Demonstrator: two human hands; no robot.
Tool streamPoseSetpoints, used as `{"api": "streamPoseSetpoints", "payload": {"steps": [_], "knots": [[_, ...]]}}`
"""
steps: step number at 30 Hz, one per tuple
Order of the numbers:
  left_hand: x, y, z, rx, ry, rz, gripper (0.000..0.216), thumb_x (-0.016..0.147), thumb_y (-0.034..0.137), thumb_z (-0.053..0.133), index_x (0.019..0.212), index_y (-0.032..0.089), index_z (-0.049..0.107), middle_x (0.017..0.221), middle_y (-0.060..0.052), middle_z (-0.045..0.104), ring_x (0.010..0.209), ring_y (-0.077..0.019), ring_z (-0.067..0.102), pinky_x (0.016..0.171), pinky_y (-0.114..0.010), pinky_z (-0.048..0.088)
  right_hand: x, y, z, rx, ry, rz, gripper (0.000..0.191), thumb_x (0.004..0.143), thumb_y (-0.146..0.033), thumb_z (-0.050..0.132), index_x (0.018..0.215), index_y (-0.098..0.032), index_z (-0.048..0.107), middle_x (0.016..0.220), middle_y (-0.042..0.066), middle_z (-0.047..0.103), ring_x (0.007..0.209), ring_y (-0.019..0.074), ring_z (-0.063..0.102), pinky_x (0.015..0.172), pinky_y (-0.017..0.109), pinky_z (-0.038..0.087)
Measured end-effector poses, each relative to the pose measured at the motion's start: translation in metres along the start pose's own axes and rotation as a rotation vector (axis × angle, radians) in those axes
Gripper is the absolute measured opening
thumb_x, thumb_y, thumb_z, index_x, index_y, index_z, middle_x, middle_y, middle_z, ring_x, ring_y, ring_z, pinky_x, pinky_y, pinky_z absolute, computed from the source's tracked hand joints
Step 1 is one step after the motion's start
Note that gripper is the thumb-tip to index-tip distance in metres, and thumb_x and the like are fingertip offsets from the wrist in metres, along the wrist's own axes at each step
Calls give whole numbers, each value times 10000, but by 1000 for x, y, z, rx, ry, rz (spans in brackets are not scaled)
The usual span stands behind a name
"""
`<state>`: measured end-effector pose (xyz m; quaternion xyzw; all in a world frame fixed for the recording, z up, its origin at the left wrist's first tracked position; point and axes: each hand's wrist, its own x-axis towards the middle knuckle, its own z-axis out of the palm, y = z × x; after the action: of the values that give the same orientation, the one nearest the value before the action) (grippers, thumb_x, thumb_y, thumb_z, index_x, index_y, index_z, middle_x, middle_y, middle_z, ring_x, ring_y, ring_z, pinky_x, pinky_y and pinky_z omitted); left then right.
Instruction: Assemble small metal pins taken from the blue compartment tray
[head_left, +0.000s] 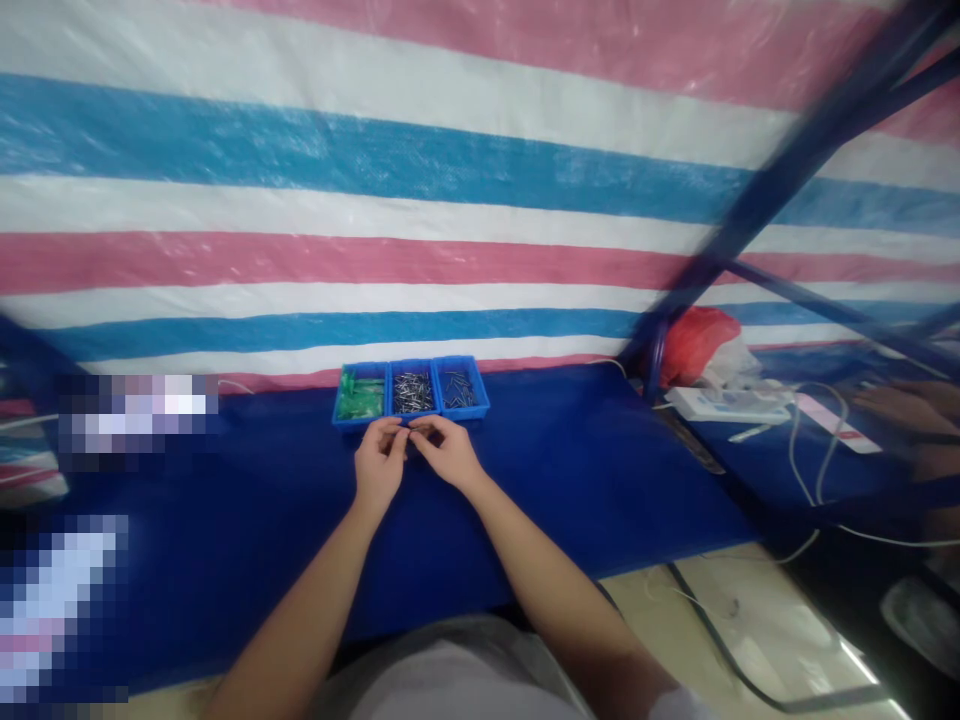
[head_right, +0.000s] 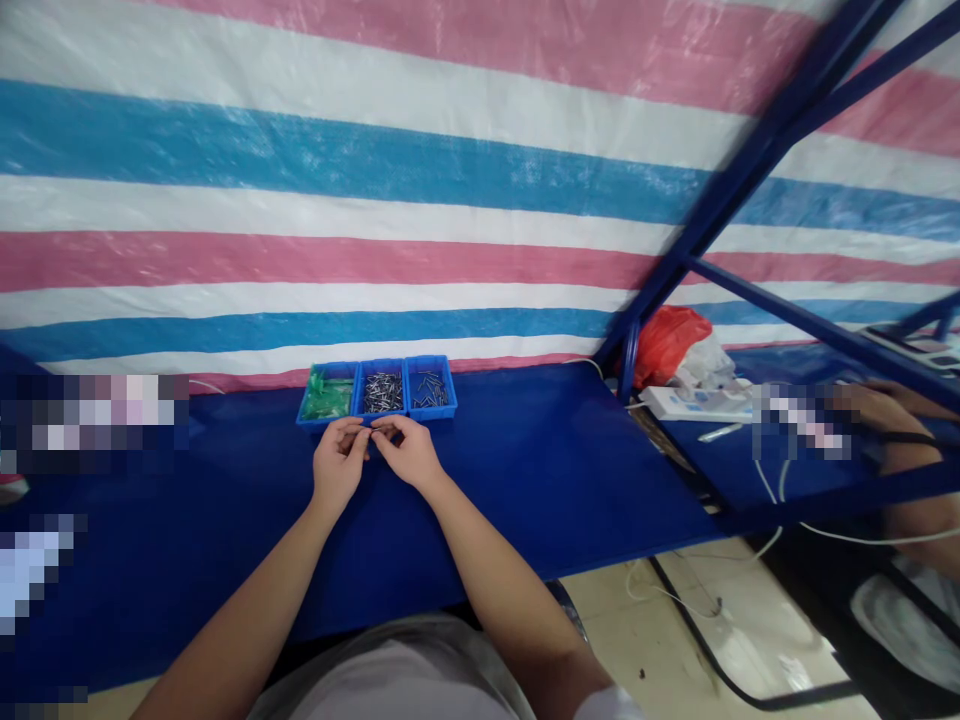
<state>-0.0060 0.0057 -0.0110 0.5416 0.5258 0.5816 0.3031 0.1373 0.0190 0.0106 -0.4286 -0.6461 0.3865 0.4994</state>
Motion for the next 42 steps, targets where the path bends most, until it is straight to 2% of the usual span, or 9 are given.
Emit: {"api": "streamPoseSetpoints", "payload": {"steps": [6, 11, 13, 20, 26, 30, 37, 42], "knots": [[1, -1, -1, 32, -17, 3, 280, 896, 402, 629, 1090, 202, 621, 794, -11, 676, 581, -117, 627, 582, -252, 542, 0, 1, 0, -22, -10, -4, 143, 883, -317, 625, 920, -205, 706, 892, 39, 732, 783, 175, 669, 704, 287, 510], [0, -3, 0, 12, 10, 31, 365, 847, 382, 694, 1158, 216, 598, 1071, -72, 696, 659, -117, 666, 634, -269, 572, 1, 5, 0, -67, -12, -3, 148, 912, -314, 576, 932, -207, 677, 897, 31, 712, 787, 172, 649, 720, 285, 498], [-1, -1, 0, 4, 3, 42, 359, 841, 359, 707, 1152, 218, 594, 1123, -81, 691, 649, -106, 667, 655, -272, 576, 1, 6, -1, -71, -14, 4, 165, 924, -327, 560, 925, -207, 673, 880, 28, 706, 786, 172, 642, 726, 284, 496], [-2, 5, 1, -21, -9, 30, 362, 846, 353, 708, 1152, 208, 581, 985, -47, 710, 620, -108, 656, 629, -270, 579, 1, 4, -2, -106, -11, 50, 233, 932, -388, 562, 885, -200, 691, 823, 25, 707, 733, 169, 632, 690, 281, 488], [0, 2, 0, -24, 5, 15, 382, 851, 372, 696, 1173, 207, 574, 974, -43, 702, 606, -104, 643, 596, -257, 569, 1, 4, -1, -41, 7, -6, 191, 894, -332, 621, 1007, -208, 710, 940, 49, 740, 834, 188, 683, 741, 300, 525], [0, 0, 0, -33, -10, -12, 367, 865, 393, 675, 1168, 207, 581, 933, -36, 698, 592, -107, 641, 584, -255, 562, 0, 3, 0, -64, 4, -15, 163, 886, -316, 621, 963, -207, 713, 948, 55, 740, 838, 189, 683, 736, 302, 529], [-2, 4, 0, 22, -2, 13, 342, 846, 360, 701, 1145, 216, 614, 1073, -73, 709, 707, -131, 692, 708, -294, 583, 0, 2, -2, -70, -11, -10, 174, 916, -332, 566, 932, -198, 677, 873, 34, 707, 755, 168, 642, 679, 276, 490], [-2, 2, 1, -1, 7, 30, 321, 848, 356, 698, 1123, 209, 619, 1063, -74, 709, 694, -128, 683, 706, -298, 585, 0, 3, -2, -104, -28, 6, 208, 935, -354, 549, 903, -199, 684, 828, 20, 698, 711, 159, 616, 661, 270, 473]]}}
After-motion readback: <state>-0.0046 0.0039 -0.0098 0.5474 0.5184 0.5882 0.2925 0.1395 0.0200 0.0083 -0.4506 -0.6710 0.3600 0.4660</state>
